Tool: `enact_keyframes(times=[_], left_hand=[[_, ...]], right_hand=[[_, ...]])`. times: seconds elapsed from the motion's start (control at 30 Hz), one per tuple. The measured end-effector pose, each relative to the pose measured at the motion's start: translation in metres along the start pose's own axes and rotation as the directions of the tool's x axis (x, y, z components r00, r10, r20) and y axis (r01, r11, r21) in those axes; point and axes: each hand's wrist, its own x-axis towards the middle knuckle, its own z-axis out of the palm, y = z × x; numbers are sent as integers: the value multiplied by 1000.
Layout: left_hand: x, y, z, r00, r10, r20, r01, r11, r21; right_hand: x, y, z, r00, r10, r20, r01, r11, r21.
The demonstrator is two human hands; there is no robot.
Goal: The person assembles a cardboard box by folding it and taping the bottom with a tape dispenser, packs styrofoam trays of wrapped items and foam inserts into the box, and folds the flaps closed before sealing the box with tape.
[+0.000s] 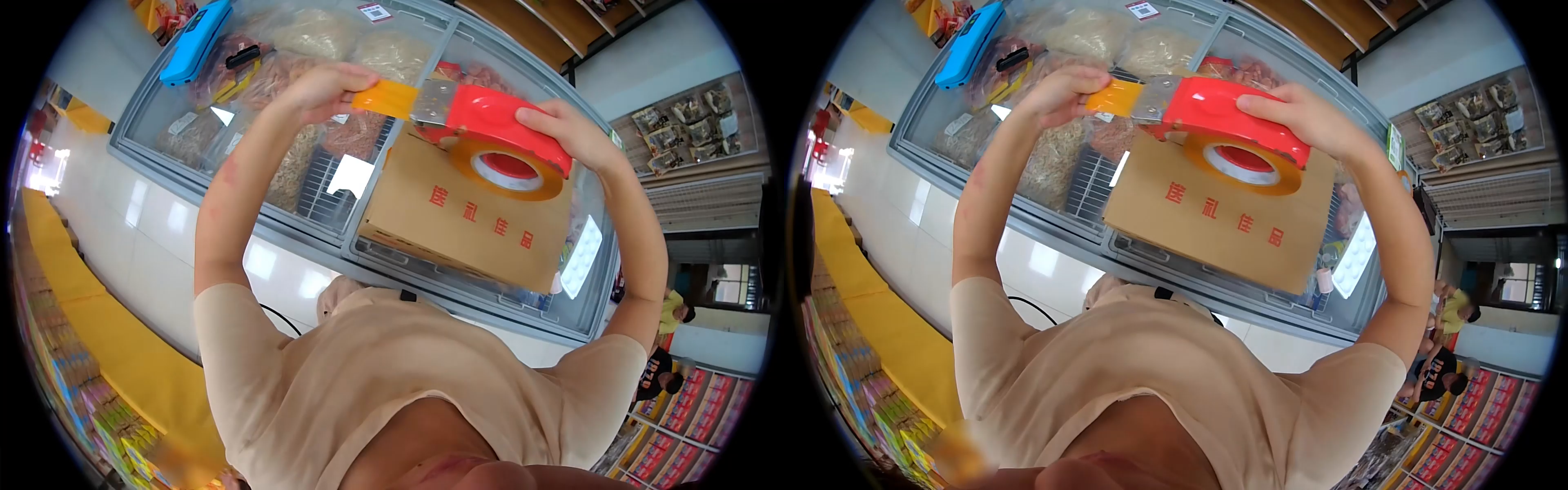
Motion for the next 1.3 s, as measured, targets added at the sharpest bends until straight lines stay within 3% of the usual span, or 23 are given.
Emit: enact_keyframes(times=[0.1,0.17,0.2,0.27,0.3,0.37,0.43,0.5,0.57,0.63,0.73,0.9,1.0,1.07,1.1,1.17,1.2,1.23,1.27,1.3], left_hand=[[-8,-21,-65,964,79,-253,-98,993,-60],[-14,-46,-118,864,65,-499,-64,998,21],[-17,-56,-126,862,57,-503,-60,998,10],[-21,-78,-137,773,135,-620,5,976,218],[-18,-88,-137,772,328,-544,-25,871,490],[0,-123,-131,527,644,-554,52,627,778],[5,-137,-112,548,636,-544,158,560,813],[18,-162,-95,643,498,-583,316,521,793],[48,-223,-80,764,468,-445,213,467,858],[61,-230,-28,861,285,-422,262,462,847],[74,-248,15,844,340,-414,164,572,803],[83,-260,20,873,386,-297,64,514,856],[84,-249,18,896,339,-288,112,454,884],[77,-241,21,913,359,-194,163,116,980],[74,-240,17,915,361,-178,154,96,983],[79,-232,10,885,465,6,9,-31,999],[79,-211,7,843,537,-7,-47,88,995],[82,-208,9,842,539,18,-66,70,995],[82,-208,11,889,447,-102,-133,463,876],[79,-212,15,938,299,-173,-138,783,606]], right_hand=[[-1,2,-11,999,43,23,-42,998,-48],[-6,7,-20,994,94,50,-90,993,-73],[-8,8,-23,990,138,38,-134,986,-103],[-6,8,-25,981,189,32,-183,974,-135],[-4,7,-24,982,182,46,-173,972,-157],[2,4,-23,982,178,67,-163,969,-186],[7,0,-21,976,209,66,-193,963,-189],[10,-5,-19,970,235,61,-219,954,-206],[12,-7,-17,964,262,49,-246,945,-217],[12,-7,-18,961,273,50,-259,947,-189],[4,-7,-11,968,250,11,-245,958,-146],[6,-10,-14,957,291,11,-281,933,-227],[4,-10,-12,977,212,8,-208,965,-161],[1,-4,-11,979,204,12,-200,970,-136],[0,-3,-9,980,199,-1,-197,973,-119],[-2,-5,-9,978,203,-51,-209,962,-173],[-3,-6,-10,977,199,-75,-209,964,-164],[-4,-5,-10,978,191,-79,-203,961,-186],[-3,-4,-9,980,184,-78,-196,958,-207],[-2,-2,-10,978,188,-89,-202,960,-192]])
